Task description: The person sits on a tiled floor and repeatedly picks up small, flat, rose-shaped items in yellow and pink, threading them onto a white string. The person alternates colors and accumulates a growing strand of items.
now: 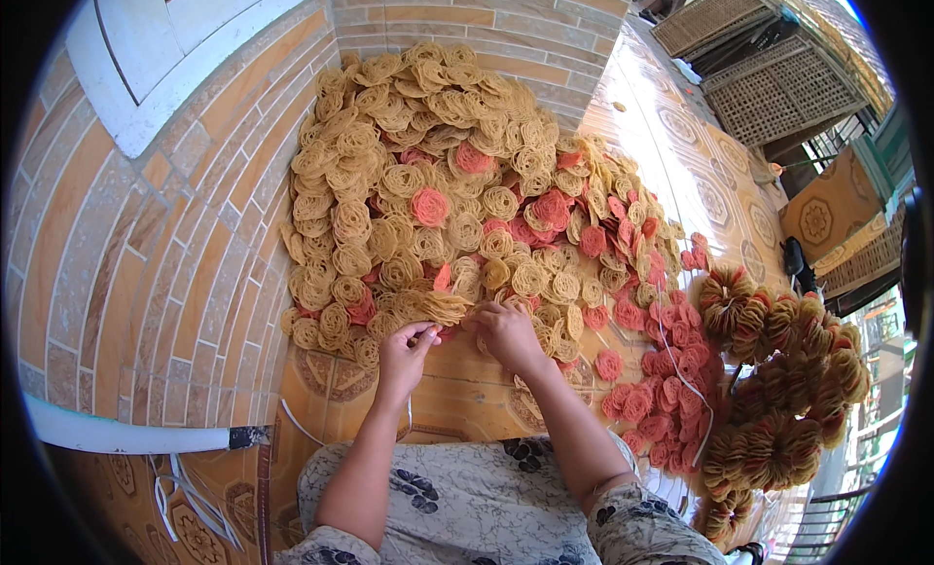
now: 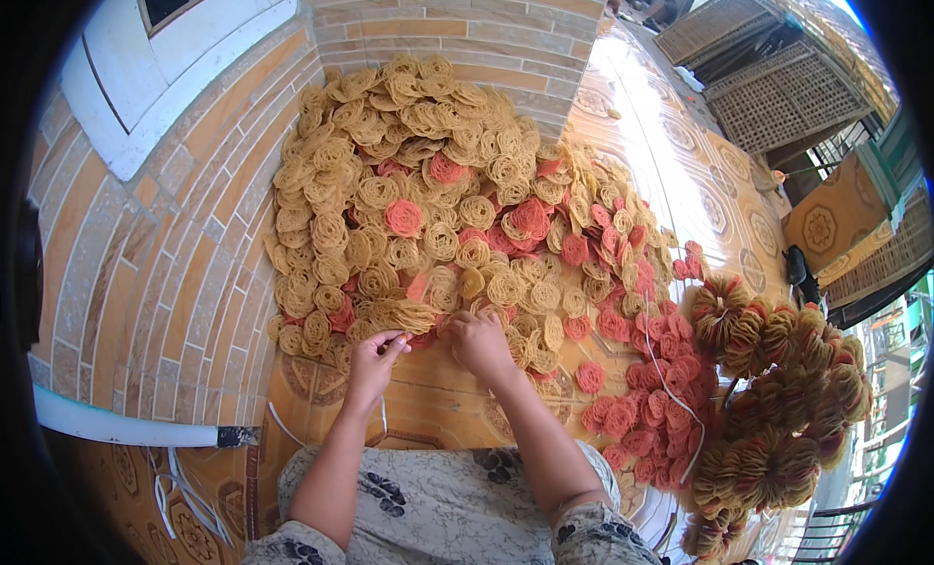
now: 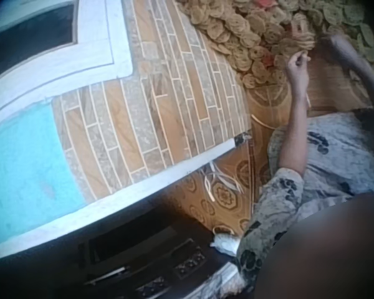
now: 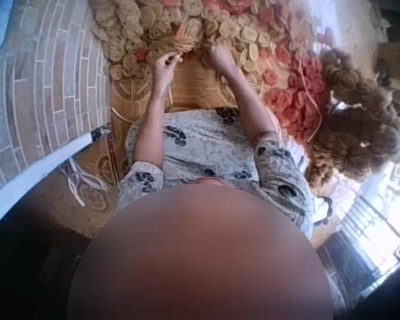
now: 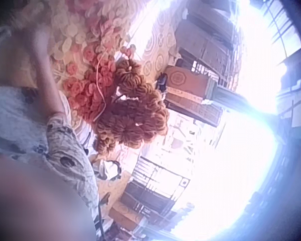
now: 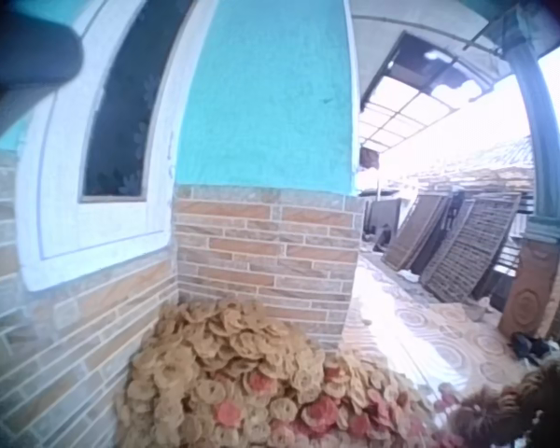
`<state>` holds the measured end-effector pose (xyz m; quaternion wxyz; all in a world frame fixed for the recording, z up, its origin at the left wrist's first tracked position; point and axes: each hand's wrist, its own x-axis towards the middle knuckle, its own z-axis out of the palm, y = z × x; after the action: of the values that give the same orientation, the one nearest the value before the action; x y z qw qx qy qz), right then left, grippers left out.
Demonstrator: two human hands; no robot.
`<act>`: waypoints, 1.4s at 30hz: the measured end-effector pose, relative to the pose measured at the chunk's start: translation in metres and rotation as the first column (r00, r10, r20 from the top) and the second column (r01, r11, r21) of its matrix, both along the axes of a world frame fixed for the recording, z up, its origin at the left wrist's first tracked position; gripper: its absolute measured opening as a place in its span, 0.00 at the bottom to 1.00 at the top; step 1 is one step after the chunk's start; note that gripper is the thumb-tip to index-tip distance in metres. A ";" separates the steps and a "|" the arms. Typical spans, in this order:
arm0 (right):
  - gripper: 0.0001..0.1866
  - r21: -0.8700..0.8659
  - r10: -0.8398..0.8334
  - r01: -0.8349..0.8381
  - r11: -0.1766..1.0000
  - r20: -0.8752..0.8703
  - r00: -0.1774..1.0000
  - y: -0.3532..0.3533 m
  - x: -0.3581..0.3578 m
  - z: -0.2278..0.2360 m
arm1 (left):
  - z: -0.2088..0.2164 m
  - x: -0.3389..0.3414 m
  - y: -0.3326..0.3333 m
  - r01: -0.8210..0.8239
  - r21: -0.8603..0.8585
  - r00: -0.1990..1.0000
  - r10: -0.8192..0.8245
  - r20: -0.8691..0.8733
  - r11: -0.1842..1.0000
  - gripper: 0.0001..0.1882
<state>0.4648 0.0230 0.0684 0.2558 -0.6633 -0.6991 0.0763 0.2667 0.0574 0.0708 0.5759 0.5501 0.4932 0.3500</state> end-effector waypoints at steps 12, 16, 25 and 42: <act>0.16 -0.194 -0.371 0.367 0.910 -0.777 0.509 0.013 0.033 0.014 | -0.001 0.011 -0.017 0.294 -0.015 0.926 -0.289 -0.243 0.956 0.11; 0.16 -0.160 -0.391 0.408 0.899 -0.715 0.580 0.012 0.032 0.013 | -0.003 0.013 -0.018 0.276 0.027 0.946 -0.267 -0.183 0.961 0.11; 0.15 -0.125 -0.264 0.258 0.958 -0.733 0.627 0.010 0.030 0.025 | -0.008 0.011 -0.017 0.241 -0.041 0.963 -0.245 -0.115 0.970 0.10; 0.17 -0.337 -0.357 0.210 0.918 -0.469 0.808 0.001 0.054 0.036 | -0.011 0.013 -0.017 0.267 -0.014 0.931 -0.262 -0.254 0.964 0.10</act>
<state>0.5190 0.0245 0.1044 0.3517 -0.7436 -0.4782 0.3079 0.2798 0.0401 0.0600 0.5442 0.6575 0.4806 0.2013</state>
